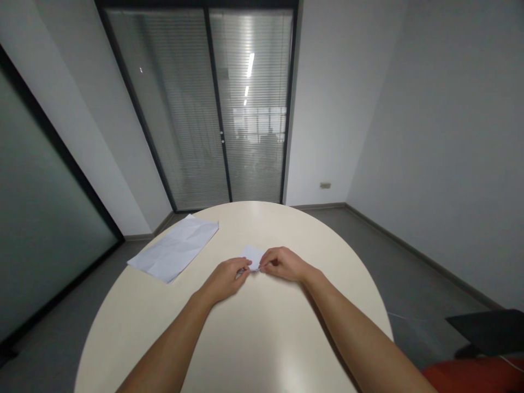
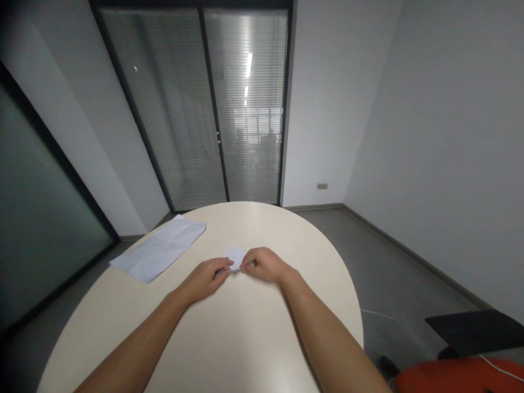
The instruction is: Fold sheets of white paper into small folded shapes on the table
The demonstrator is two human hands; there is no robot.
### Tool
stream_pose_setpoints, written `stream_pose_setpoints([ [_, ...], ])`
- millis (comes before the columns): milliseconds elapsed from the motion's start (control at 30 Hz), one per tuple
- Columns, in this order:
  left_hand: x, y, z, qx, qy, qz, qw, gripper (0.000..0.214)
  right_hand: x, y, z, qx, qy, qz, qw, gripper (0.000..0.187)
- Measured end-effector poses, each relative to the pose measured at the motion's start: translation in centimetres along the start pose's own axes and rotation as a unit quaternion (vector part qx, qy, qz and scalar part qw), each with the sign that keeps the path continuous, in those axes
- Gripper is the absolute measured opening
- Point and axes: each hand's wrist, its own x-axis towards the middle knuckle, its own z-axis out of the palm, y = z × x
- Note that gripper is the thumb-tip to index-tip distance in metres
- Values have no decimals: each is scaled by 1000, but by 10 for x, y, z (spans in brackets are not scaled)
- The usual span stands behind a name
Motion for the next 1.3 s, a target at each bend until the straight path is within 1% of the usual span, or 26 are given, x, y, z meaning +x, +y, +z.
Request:
stream_pose_setpoints([
  [200,0,4,-4,-23,-7,-11,1000,14,0,0,0,-1,-6,8,1000,16],
  [400,0,6,-5,-22,-1,-21,1000,15,0,-6,-2,-11,-4,37,999,19],
  [600,2,7,-6,-25,8,-24,999,18,0,-10,-4,-10,18,57,998,23],
  [800,3,4,-5,-10,34,-16,999,19,1,-6,-1,3,36,71,997,24],
  [933,4,-1,-3,3,41,-34,999,21,1,-4,1,17,51,74,996,23],
  [1167,5,-5,1,-14,39,-69,997,21,3,-1,3,-20,64,58,996,23],
  [1300,7,-4,3,-13,43,-100,994,28,5,0,6,-41,70,66,995,23],
])
